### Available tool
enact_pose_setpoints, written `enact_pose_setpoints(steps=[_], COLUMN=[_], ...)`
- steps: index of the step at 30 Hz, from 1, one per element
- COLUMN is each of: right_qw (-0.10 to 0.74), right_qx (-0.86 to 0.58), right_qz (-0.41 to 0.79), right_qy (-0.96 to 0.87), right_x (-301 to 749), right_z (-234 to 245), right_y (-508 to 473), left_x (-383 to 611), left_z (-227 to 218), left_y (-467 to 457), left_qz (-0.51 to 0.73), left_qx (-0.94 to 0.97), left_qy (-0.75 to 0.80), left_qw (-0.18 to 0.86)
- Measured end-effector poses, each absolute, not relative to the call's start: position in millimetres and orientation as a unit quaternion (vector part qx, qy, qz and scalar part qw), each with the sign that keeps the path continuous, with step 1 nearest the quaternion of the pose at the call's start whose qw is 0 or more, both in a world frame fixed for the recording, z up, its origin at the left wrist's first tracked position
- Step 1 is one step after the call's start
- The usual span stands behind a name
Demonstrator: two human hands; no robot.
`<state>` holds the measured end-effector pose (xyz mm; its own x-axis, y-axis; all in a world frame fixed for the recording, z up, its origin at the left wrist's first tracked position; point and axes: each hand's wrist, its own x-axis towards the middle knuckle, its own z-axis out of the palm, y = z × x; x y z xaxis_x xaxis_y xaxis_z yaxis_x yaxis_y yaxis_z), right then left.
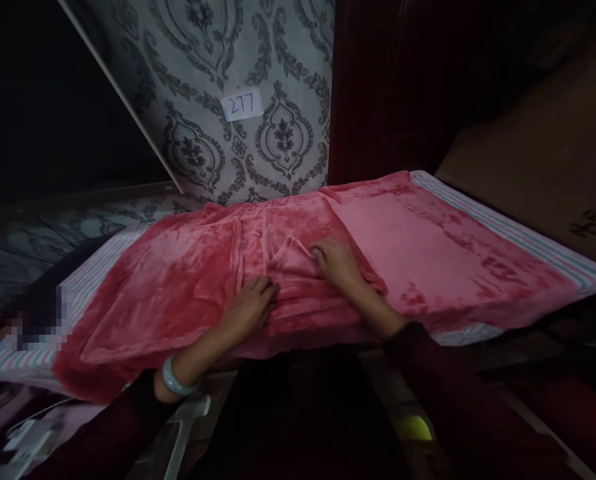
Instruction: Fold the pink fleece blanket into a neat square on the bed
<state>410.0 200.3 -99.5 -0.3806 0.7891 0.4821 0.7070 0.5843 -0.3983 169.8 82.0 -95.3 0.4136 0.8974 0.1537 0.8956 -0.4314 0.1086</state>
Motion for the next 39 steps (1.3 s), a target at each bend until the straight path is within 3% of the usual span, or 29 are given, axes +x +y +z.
enact_pose_setpoints(steps=[5, 11, 16, 31, 36, 39], right_qw=[0.217, 0.251, 0.254, 0.199, 0.307, 0.25], right_qx=[-0.501, -0.506, -0.423, -0.465, -0.48, -0.451], right_qz=[0.152, 0.104, 0.056, 0.188, 0.025, -0.06], right_qy=[-0.824, -0.818, -0.868, -0.842, -0.821, -0.855], right_x=[375, 350, 355, 348, 343, 335], right_z=[-80, -91, -104, -95, -87, -94], right_y=[252, 228, 200, 237, 207, 177], left_x=[174, 177, 183, 178, 176, 173], left_z=[-98, -89, -83, -87, -92, -94], left_y=[79, 85, 107, 95, 87, 83], left_qz=[0.089, 0.101, 0.083, 0.124, 0.143, 0.164], left_qx=[0.834, 0.824, 0.797, 0.799, 0.79, 0.791], left_qy=[0.544, 0.556, 0.59, 0.583, 0.591, 0.583], left_qw=[-0.007, 0.04, 0.097, 0.078, 0.077, 0.086])
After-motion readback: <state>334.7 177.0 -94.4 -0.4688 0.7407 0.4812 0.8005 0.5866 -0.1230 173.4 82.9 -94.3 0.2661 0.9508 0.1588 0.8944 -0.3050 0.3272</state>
